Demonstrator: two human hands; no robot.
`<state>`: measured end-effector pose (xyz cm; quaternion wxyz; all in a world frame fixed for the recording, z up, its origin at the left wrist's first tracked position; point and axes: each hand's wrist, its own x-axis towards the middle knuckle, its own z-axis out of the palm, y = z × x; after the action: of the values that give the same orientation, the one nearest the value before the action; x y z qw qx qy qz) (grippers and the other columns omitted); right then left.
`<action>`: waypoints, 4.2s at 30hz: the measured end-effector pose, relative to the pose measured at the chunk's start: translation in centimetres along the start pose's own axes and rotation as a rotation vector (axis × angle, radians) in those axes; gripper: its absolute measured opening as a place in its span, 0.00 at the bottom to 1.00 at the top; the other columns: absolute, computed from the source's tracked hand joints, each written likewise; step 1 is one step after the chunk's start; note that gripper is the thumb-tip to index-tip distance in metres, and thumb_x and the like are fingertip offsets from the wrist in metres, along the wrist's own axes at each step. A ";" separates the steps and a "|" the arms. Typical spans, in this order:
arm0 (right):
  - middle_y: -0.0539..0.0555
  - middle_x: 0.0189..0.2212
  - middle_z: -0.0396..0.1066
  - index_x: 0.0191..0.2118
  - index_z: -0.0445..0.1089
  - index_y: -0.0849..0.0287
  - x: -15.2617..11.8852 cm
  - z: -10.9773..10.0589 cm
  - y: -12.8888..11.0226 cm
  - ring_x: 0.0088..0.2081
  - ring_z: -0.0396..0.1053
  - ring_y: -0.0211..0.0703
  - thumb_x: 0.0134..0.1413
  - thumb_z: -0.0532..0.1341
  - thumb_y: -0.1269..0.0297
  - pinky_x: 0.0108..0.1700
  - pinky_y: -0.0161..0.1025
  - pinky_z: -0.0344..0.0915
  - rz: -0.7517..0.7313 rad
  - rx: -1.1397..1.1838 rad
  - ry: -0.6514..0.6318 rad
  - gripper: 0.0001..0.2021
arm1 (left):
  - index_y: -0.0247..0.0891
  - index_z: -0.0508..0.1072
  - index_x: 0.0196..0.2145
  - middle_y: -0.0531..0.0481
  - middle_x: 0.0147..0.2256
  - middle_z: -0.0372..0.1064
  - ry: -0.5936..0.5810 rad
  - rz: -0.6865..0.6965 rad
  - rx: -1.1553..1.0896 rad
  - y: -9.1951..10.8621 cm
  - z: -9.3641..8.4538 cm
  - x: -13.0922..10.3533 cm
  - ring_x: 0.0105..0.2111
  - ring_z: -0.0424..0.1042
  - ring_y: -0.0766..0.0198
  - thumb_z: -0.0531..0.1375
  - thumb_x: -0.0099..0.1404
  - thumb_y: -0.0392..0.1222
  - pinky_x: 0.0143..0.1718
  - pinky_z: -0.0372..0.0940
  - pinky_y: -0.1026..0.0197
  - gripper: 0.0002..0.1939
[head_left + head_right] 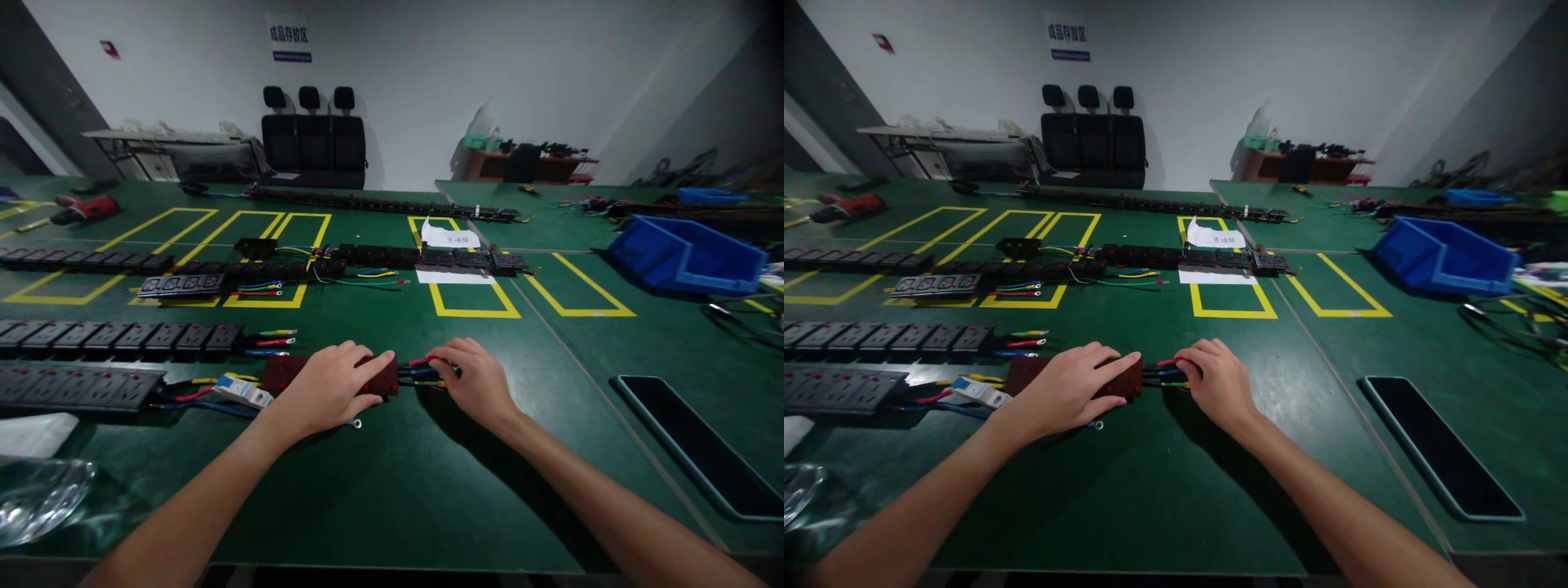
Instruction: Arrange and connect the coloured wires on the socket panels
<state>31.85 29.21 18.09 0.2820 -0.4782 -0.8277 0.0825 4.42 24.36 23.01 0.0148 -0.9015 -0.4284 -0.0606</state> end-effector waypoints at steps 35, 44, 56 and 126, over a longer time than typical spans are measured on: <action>0.56 0.42 0.72 0.47 0.73 0.55 -0.3 -2.1 -0.3 0.32 0.74 0.44 0.66 0.58 0.59 0.36 0.44 0.69 0.042 0.075 -0.054 0.11 | 0.37 0.74 0.44 0.43 0.48 0.68 0.139 0.038 -0.058 -1.0 -1.1 -0.2 0.47 0.68 0.52 0.64 0.68 0.45 0.48 0.64 0.50 0.11; 0.56 0.41 0.72 0.47 0.73 0.54 -0.3 -2.1 -0.3 0.33 0.73 0.44 0.65 0.58 0.60 0.36 0.43 0.68 0.030 0.072 -0.072 0.10 | 0.38 0.76 0.43 0.44 0.51 0.72 0.145 0.090 -0.084 -1.3 -0.9 -0.2 0.51 0.70 0.53 0.66 0.67 0.39 0.50 0.66 0.51 0.08; 0.55 0.41 0.71 0.47 0.74 0.53 -0.4 -2.0 -0.4 0.34 0.72 0.43 0.65 0.58 0.62 0.38 0.43 0.69 0.033 0.064 -0.106 0.09 | 0.40 0.80 0.42 0.46 0.51 0.75 0.157 0.109 -0.141 -1.6 -0.3 -0.2 0.49 0.73 0.57 0.65 0.68 0.36 0.50 0.69 0.53 0.05; 0.56 0.42 0.70 0.47 0.74 0.54 -0.3 -2.3 -0.3 0.35 0.72 0.45 0.65 0.57 0.63 0.38 0.44 0.67 0.024 0.028 -0.165 0.10 | 0.38 0.66 0.61 0.40 0.54 0.71 -0.010 -0.170 -0.156 -1.3 -1.4 0.1 0.52 0.72 0.48 0.65 0.65 0.56 0.52 0.66 0.51 0.32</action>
<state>32.97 28.48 20.00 0.2187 -0.4755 -0.8411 0.1364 3.32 25.12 24.40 -0.0628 -0.8605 -0.4974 -0.0905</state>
